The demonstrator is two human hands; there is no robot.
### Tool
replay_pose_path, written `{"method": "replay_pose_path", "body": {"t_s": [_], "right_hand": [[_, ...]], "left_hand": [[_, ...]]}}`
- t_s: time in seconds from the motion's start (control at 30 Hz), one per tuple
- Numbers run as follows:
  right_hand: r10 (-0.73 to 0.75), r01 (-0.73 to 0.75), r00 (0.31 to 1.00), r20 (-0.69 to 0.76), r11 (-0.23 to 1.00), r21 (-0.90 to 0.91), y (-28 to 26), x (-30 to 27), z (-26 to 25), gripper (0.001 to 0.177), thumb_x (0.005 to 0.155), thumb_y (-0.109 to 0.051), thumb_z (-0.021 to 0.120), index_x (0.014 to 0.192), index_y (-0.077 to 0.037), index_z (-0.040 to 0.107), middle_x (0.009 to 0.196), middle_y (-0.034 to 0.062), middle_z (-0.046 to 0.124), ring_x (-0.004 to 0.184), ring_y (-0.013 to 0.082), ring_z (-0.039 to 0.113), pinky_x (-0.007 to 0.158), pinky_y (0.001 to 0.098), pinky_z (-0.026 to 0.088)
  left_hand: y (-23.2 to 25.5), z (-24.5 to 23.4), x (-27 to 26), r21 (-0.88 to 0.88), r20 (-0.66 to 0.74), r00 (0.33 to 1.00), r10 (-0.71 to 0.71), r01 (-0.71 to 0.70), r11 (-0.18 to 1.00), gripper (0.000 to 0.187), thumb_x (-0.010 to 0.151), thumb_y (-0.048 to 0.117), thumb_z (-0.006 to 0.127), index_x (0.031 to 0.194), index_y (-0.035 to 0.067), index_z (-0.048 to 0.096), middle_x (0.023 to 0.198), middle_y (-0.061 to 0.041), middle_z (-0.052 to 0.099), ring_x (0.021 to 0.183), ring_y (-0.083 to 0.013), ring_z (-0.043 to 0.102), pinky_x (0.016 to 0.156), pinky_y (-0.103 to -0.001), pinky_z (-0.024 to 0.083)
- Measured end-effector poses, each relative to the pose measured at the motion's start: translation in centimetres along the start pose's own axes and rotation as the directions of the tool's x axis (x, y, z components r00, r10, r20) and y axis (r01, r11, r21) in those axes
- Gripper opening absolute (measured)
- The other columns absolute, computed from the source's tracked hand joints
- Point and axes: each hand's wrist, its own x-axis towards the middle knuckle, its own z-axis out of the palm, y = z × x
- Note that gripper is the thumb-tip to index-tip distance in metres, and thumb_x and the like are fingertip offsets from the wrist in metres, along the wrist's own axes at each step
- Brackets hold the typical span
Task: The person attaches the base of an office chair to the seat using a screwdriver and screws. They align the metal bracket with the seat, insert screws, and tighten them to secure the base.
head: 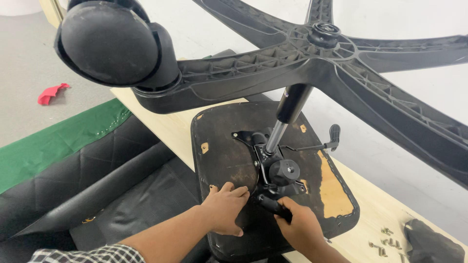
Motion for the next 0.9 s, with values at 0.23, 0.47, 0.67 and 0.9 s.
{"method": "replay_pose_path", "body": {"t_s": [0.23, 0.47, 0.67, 0.9], "right_hand": [[0.046, -0.034, 0.995, 0.084, 0.991, -0.131, -0.5, -0.2, -0.6, 0.039, 0.083, -0.017, 0.073, 0.121, -0.022, 0.065, 0.082, 0.0118, 0.077, 0.083, 0.0363, 0.072, 0.072, 0.0446, 0.054], [0.019, -0.010, 0.998, 0.058, 0.987, -0.160, 0.4, -0.8, -0.4, 0.053, 0.080, -0.018, 0.076, 0.131, -0.028, 0.066, 0.094, 0.0110, 0.078, 0.089, 0.0349, 0.073, 0.078, 0.0431, 0.056], [0.005, 0.003, 0.999, 0.049, 0.987, -0.159, 0.5, -0.8, -0.3, 0.058, 0.078, -0.017, 0.077, 0.134, -0.030, 0.067, 0.094, 0.0113, 0.078, 0.089, 0.0353, 0.072, 0.077, 0.0427, 0.056], [0.167, -0.132, 0.974, 0.155, 0.968, -0.211, -0.1, -0.6, -0.6, 0.052, 0.084, -0.019, 0.073, 0.134, -0.031, 0.059, 0.092, 0.0091, 0.078, 0.087, 0.0314, 0.075, 0.079, 0.0416, 0.057]], "left_hand": [[0.3, -0.3, 0.3, -0.052, -0.078, 0.995, -0.055, 0.051, 0.997, 0.098, 0.077, 0.048, 0.079, 0.157, 0.012, 0.036, 0.163, -0.003, 0.029, 0.149, -0.0336, 0.024, 0.116, -0.064, 0.028], [-0.2, 1.0, -0.2, -0.149, -0.065, 0.993, -0.095, 0.084, 0.985, 0.102, 0.077, 0.046, 0.080, 0.161, 0.025, 0.026, 0.172, 0.000, 0.007, 0.158, -0.0302, -0.002, 0.125, -0.063, 0.004], [-0.8, 1.0, 0.5, -0.241, -0.014, 0.993, -0.117, 0.110, 0.964, 0.100, 0.077, 0.045, 0.079, 0.161, 0.030, 0.026, 0.173, 0.004, 0.004, 0.160, -0.0251, -0.009, 0.126, -0.060, -0.003], [-1.0, 0.7, 1.2, -0.281, 0.089, 0.988, -0.124, 0.145, 0.949, 0.096, 0.082, 0.044, 0.075, 0.162, 0.035, 0.023, 0.174, 0.004, -0.005, 0.159, -0.0233, -0.020, 0.125, -0.062, -0.011]]}}
